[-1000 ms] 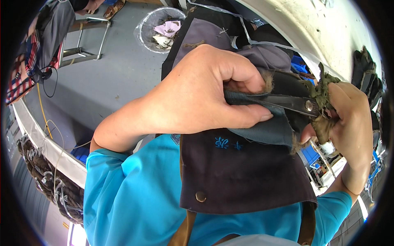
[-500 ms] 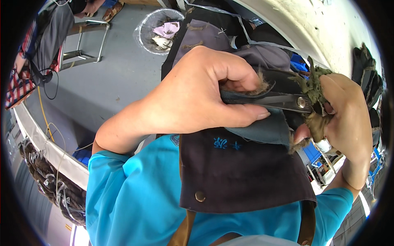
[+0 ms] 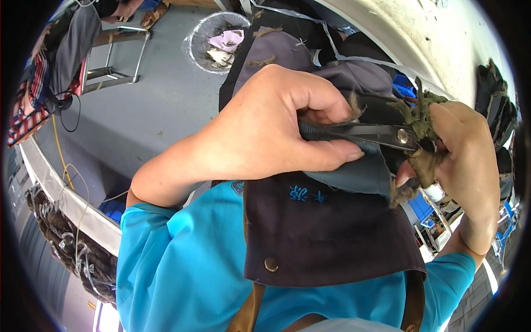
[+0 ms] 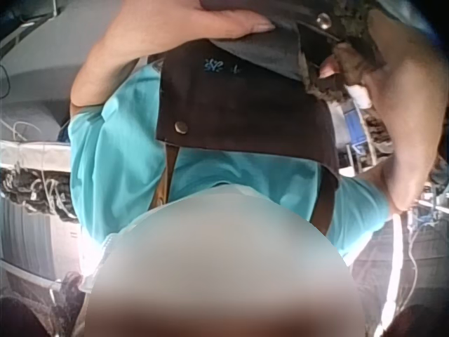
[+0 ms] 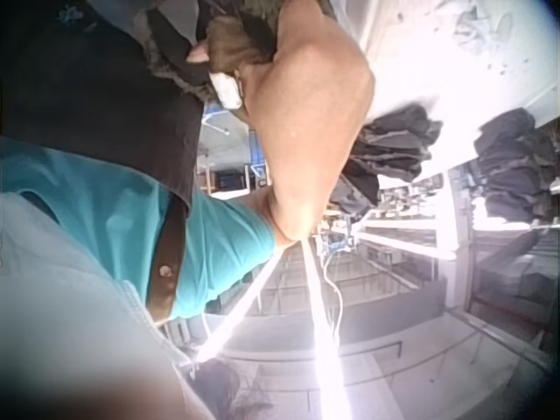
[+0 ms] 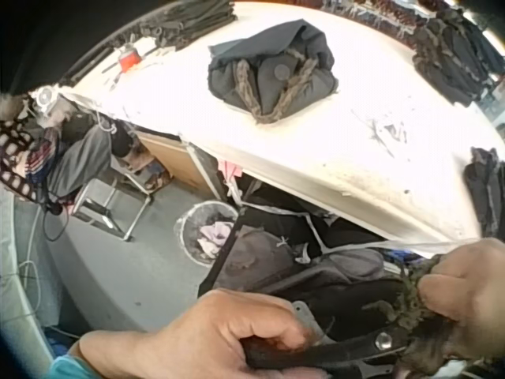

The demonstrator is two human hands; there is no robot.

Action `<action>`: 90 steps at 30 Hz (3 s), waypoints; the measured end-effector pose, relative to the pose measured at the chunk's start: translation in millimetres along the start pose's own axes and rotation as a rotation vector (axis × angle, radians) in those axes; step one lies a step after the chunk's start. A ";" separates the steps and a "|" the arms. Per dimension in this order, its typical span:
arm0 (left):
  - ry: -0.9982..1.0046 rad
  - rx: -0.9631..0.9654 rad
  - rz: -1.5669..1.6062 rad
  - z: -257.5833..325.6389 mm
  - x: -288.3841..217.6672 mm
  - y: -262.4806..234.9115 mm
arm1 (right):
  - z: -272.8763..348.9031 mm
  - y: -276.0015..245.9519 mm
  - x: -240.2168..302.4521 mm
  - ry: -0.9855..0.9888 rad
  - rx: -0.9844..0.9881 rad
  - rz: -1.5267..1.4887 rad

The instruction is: The person is trimming the fur edges from a leather component using scissors.

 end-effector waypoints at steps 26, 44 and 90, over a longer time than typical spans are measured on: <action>0.160 -0.067 -0.010 -2.6 -21.8 -6.2 | 7.4 58.8 -20.3 0.216 -0.092 -1.432; 0.241 0.037 -0.019 -4.9 -27.9 4.7 | 26.3 13.4 -33.5 -0.070 0.072 -0.446; 0.085 0.015 0.087 -7.7 -12.9 5.5 | 16.8 48.7 -25.7 0.340 0.001 -1.444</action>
Point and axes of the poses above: each hand's wrist, its own z-axis away from the middle knuckle, its own y-axis out of the palm, x = y × z, the point moved 8 cm from there along -z, towards the middle knuckle, and after that the axes turned 1 degree about -y, right-handed, at the moved point
